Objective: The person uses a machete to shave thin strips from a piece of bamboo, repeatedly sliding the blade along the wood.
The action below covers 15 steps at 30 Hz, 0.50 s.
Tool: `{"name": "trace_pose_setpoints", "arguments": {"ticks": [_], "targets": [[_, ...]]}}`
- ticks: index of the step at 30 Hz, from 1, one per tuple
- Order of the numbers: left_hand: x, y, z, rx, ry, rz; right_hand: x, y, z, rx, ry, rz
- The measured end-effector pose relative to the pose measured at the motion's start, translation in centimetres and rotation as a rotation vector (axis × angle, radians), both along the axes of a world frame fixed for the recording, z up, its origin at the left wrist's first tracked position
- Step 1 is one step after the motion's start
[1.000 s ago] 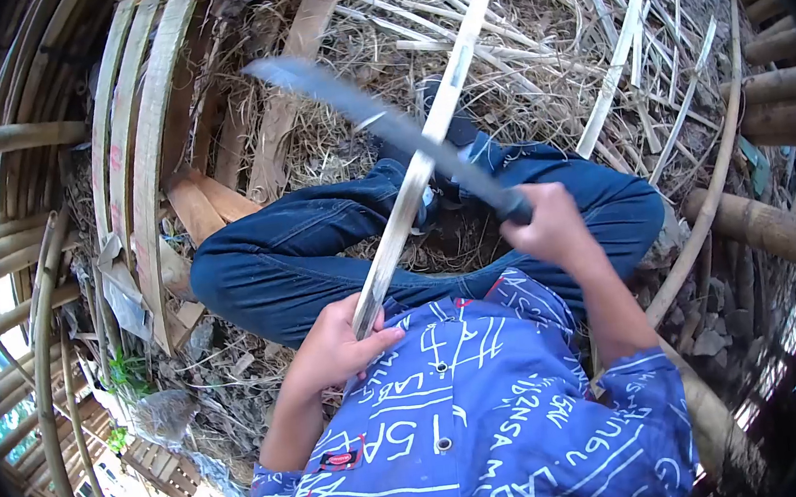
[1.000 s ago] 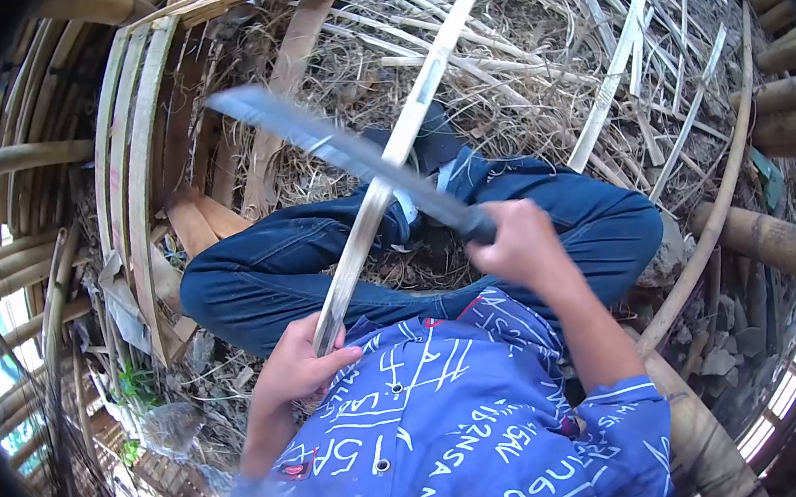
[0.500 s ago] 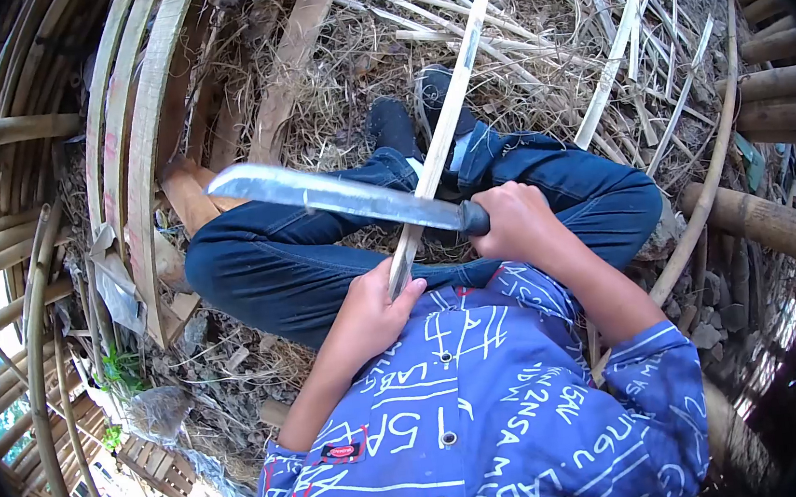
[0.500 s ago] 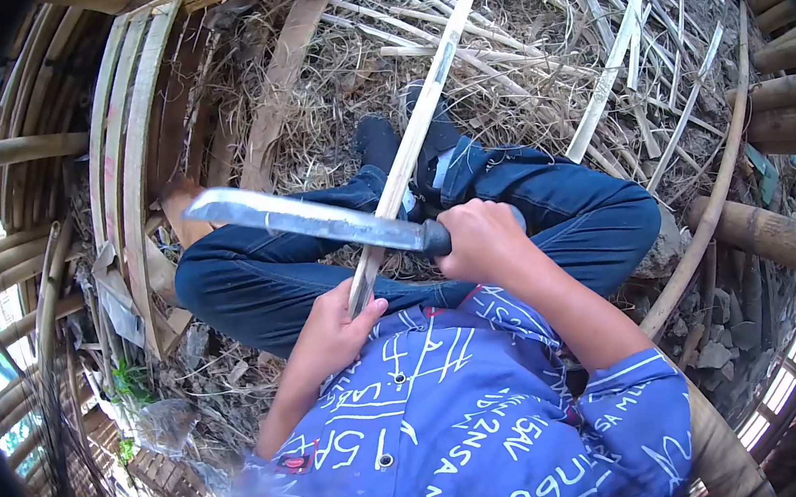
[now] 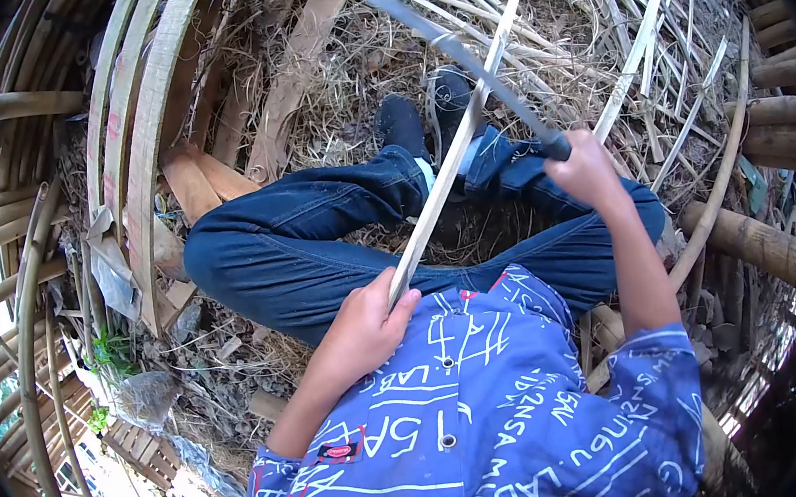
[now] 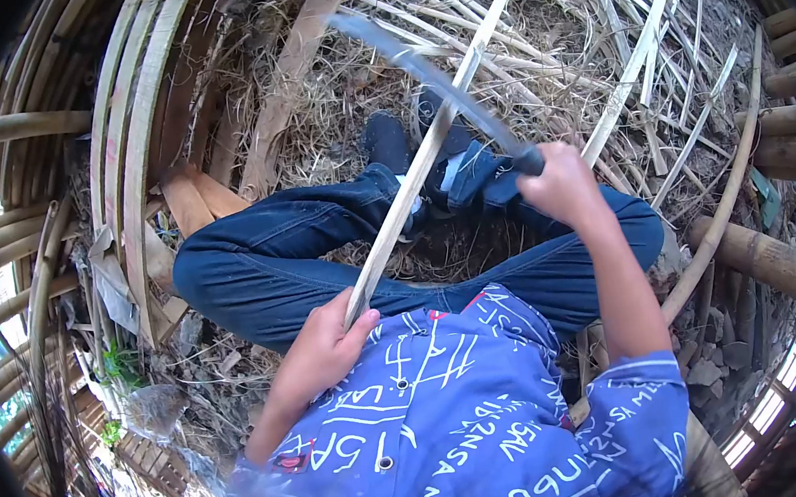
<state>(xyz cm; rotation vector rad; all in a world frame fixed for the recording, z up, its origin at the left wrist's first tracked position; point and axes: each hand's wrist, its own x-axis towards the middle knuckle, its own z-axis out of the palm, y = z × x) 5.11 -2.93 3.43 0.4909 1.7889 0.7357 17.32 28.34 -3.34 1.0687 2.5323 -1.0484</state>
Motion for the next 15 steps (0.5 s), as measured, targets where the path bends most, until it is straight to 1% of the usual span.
{"name": "trace_pose_setpoints", "arguments": {"ticks": [1, 2, 3, 4, 5, 6, 8, 9, 10, 12, 14, 15], "targets": [[0.0, 0.3, -0.2, -0.006, 0.032, -0.024, 0.0, -1.4, 0.5, -0.009, -0.01, 0.047], [0.1, 0.3, -0.3, -0.012, 0.063, -0.052, -0.4, -3.3, 2.0, -0.068, -0.006, 0.048], [0.1, 0.2, -0.4, -0.014, 0.061, -0.064, -0.2, -4.9, 2.0, -0.094, 0.022, 0.098], [0.2, 0.2, -0.6, 0.017, 0.074, -0.052, -0.7, -6.4, 3.1, -0.098, 0.007, 0.15], [0.2, 0.2, -0.7, 0.052, 0.086, -0.039, -0.7, -7.7, 3.4, -0.147, 0.05, 0.174], [0.1, 0.5, -0.5, 0.056, 0.081, -0.049, -0.5, -8.6, 2.9, -0.152, 0.075, 0.257], [-0.3, 0.8, 0.4, -0.058, -0.047, -0.012, -1.2, -10.1, 3.5, -0.183, -0.039, 0.331], [0.0, 0.4, -0.2, 0.018, 0.01, -0.001, -1.3, -10.4, 3.1, -0.119, -0.038, 0.364], [0.3, 0.2, -0.5, 0.014, 0.011, 0.004, -1.2, -10.6, 2.5, -0.122, -0.037, 0.369], [0.5, 0.0, -0.9, 0.089, 0.075, 0.024, -1.1, -10.2, 1.6, -0.082, -0.012, 0.37], [0.2, 0.2, -0.3, 0.056, 0.053, 0.011, -1.2, -9.8, 1.4, -0.075, -0.031, 0.393], [0.1, 0.3, -0.1, 0.023, 0.035, -0.006, -1.2, -9.5, 1.2, -0.043, -0.016, 0.368]]}}
